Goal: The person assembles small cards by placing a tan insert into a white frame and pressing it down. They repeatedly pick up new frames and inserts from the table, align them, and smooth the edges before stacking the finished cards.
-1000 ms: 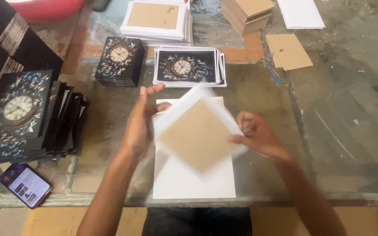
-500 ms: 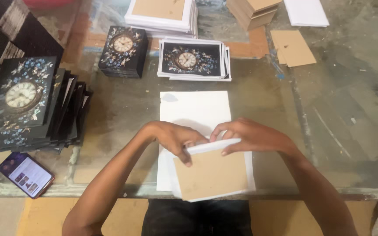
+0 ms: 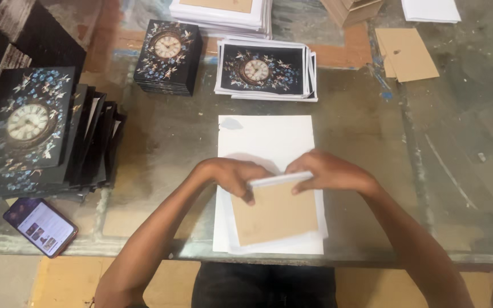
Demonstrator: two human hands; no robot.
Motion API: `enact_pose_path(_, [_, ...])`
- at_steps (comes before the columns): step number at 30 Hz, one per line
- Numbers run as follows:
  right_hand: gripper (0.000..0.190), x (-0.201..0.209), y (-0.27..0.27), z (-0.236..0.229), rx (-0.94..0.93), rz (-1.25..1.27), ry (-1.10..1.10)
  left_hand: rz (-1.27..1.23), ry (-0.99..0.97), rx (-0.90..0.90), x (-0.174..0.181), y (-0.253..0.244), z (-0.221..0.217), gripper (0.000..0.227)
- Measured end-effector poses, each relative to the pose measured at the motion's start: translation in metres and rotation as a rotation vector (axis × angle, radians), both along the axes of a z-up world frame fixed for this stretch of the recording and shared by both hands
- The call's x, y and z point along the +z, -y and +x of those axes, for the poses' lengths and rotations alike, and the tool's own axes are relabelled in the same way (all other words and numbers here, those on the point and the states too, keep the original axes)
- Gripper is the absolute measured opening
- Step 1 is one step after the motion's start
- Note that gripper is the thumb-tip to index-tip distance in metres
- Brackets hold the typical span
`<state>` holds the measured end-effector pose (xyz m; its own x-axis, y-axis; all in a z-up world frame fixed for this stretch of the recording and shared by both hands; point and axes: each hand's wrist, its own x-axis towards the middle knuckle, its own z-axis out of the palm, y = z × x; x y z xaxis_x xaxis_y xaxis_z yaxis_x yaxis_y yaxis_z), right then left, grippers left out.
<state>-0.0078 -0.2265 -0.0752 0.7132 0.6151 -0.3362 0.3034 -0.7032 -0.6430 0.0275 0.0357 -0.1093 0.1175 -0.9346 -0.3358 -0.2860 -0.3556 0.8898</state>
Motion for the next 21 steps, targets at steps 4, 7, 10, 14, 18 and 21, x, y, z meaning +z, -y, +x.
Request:
enact_pose_path(4, [0.035,-0.003,-0.006,-0.003,-0.053,0.058,0.184,0.037,0.376,0.278,0.005,-0.003,-0.01,0.071])
enact_pose_path(7, [0.031,-0.013,-0.012,-0.012,-0.183,0.078,0.342,-0.004,0.647,0.463,0.009,-0.005,-0.024,0.07])
enact_pose_path(10, [0.029,-0.032,-0.011,-0.025,-0.267,0.081,0.483,0.002,0.805,0.546,-0.001,-0.001,-0.045,0.066])
enact_pose_path(14, [0.024,-0.053,-0.007,-0.034,-0.21,0.158,0.655,-0.036,0.93,0.62,-0.018,0.001,-0.057,0.061])
enact_pose_path(18, [0.033,-0.064,-0.011,-0.043,-0.253,-0.016,0.788,0.021,1.209,0.59,-0.028,0.006,-0.067,0.063])
enact_pose_path(21, [0.025,-0.06,-0.016,-0.045,-0.263,0.019,0.813,-0.068,1.121,0.692,-0.031,0.011,-0.074,0.047])
